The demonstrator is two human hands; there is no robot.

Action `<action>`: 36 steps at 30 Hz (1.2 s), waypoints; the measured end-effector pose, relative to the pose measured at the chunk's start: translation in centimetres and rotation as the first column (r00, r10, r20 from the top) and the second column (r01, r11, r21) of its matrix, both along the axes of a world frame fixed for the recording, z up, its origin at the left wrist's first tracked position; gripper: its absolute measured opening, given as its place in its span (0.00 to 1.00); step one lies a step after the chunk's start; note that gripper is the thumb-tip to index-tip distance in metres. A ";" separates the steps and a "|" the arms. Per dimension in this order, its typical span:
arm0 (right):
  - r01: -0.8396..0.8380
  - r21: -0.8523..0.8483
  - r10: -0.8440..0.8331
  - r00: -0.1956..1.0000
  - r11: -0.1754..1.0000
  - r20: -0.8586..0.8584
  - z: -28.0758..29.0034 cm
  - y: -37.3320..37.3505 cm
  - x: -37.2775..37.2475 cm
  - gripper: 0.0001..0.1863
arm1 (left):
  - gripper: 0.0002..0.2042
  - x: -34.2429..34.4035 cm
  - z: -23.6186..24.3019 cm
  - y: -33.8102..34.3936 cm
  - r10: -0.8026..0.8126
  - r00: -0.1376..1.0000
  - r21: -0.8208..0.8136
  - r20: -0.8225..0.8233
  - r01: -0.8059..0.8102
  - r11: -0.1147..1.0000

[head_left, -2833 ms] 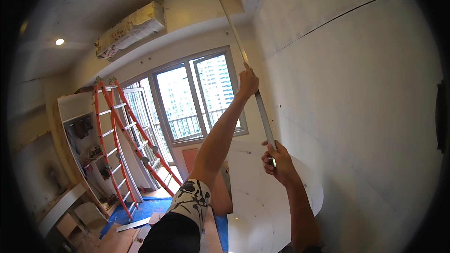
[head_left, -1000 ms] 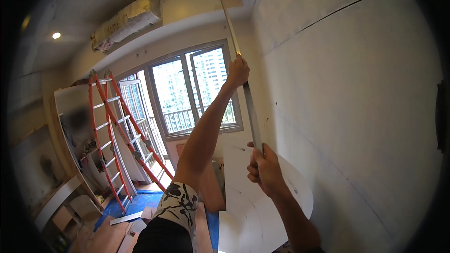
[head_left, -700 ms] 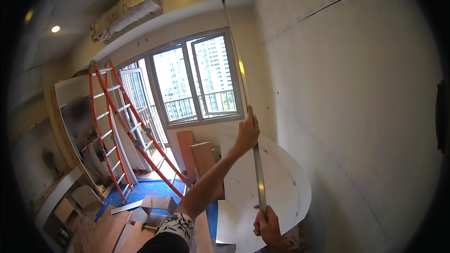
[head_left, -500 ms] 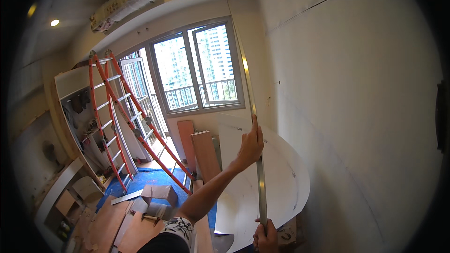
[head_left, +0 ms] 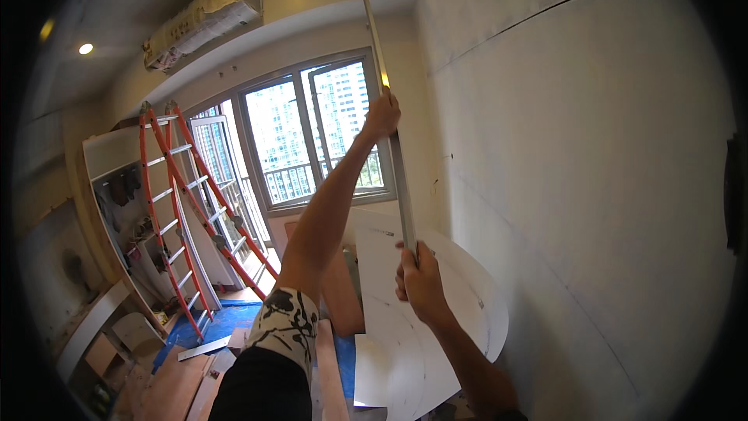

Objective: The person uses a long metal bar to measure a wall panel and a gap in a corner, then adjusts and fits a curved white panel against the wall.

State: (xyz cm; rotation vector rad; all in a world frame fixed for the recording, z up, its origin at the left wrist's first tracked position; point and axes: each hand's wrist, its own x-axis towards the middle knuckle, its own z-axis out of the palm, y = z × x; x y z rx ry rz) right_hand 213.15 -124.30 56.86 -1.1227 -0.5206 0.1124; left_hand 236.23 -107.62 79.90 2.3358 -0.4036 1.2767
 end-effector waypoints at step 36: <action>0.471 -0.539 -0.448 0.875 0.699 0.184 -26.3 -7.1 -11.0 0.11 | 0.28 -10.8 -28.1 -9.5 -0.211 0.947 -0.272 -0.244 0.142 0.952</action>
